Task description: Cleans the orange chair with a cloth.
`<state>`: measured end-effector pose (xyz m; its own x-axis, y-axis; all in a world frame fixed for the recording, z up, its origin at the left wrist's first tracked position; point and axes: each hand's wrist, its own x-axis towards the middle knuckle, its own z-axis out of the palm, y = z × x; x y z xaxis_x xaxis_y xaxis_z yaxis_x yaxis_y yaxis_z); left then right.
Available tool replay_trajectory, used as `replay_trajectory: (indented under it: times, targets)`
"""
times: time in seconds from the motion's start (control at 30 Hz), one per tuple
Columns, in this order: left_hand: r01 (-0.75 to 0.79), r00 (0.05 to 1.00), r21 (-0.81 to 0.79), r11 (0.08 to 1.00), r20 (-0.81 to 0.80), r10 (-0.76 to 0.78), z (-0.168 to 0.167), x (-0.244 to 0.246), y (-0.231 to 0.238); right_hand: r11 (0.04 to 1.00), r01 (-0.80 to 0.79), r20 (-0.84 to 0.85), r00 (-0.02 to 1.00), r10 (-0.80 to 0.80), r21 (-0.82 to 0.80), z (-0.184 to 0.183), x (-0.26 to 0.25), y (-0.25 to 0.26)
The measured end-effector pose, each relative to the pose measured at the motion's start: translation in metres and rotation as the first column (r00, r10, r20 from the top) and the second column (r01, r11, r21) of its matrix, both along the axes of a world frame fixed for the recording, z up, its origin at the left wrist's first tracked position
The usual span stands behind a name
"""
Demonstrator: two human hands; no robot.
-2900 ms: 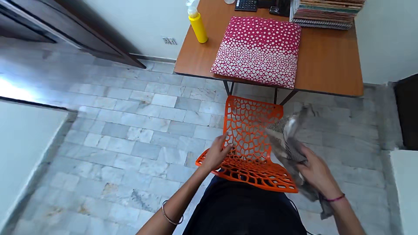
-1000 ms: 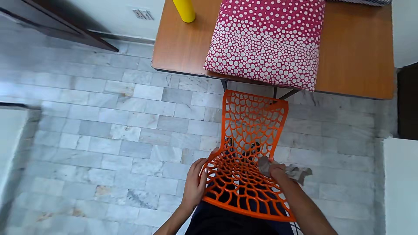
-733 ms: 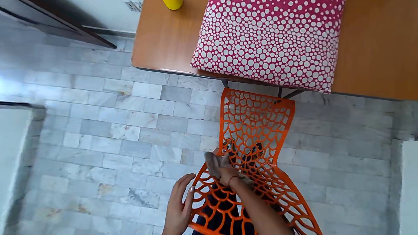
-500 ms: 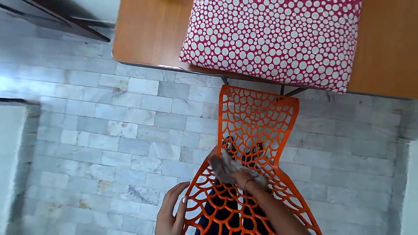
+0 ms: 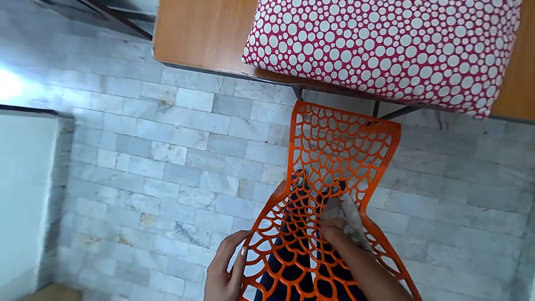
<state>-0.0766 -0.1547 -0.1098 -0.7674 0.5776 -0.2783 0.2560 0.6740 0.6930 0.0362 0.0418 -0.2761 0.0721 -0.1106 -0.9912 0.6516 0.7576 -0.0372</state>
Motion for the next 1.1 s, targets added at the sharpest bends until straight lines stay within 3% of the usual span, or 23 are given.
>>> replay_trajectory:
  times: [0.1,0.2,0.37,0.47,0.6,0.67,0.8,0.93,1.03,1.1]
  targets:
    - [0.01,1.0,-0.008,1.0,-0.004,-0.01,0.001,0.0,0.0,0.981,0.122,-0.146,0.979,-0.144,-0.149,0.013,-0.052,-0.02]
    - [0.001,1.0,0.0,1.0,-0.004,-0.001,-0.001,0.0,-0.001,0.929,0.231,-0.33,0.887,-0.323,-0.29,-0.003,-0.068,-0.035]
    - [-0.004,1.0,0.013,1.0,0.01,0.004,-0.003,0.0,-0.003,0.942,0.104,-0.476,0.842,-0.254,-0.318,-0.025,-0.029,-0.028]
    - [0.004,1.0,0.02,1.0,0.025,-0.005,-0.003,0.0,-0.002,0.962,0.012,-0.445,0.885,-0.137,-0.273,-0.044,0.027,0.003]
    - [0.015,0.999,0.027,1.0,0.028,-0.016,-0.001,-0.001,-0.001,0.977,-0.059,-0.196,0.98,0.019,-0.203,-0.049,0.076,0.075]
    - [0.021,0.999,0.025,0.999,0.025,-0.021,-0.001,-0.001,0.0,0.978,-0.023,-0.1,0.995,0.002,-0.206,-0.039,0.082,0.122]
    - [0.02,0.999,0.016,1.0,0.028,-0.021,-0.001,-0.002,0.0,0.986,0.136,-0.215,0.964,-0.155,-0.099,-0.01,0.083,0.222]
    - [0.014,0.999,0.008,1.0,0.031,-0.014,-0.001,-0.001,0.0,0.946,0.234,-0.378,0.916,-0.136,0.225,0.06,0.045,0.286]
    - [0.004,1.0,-0.012,1.0,0.027,-0.003,0.0,0.0,0.001,0.832,0.364,-0.636,0.772,-0.018,0.418,0.068,0.033,0.302]
    - [0.001,1.0,-0.023,1.0,0.023,-0.001,0.0,0.0,0.0,0.757,0.478,-0.779,0.624,0.065,0.446,0.049,0.024,0.303]
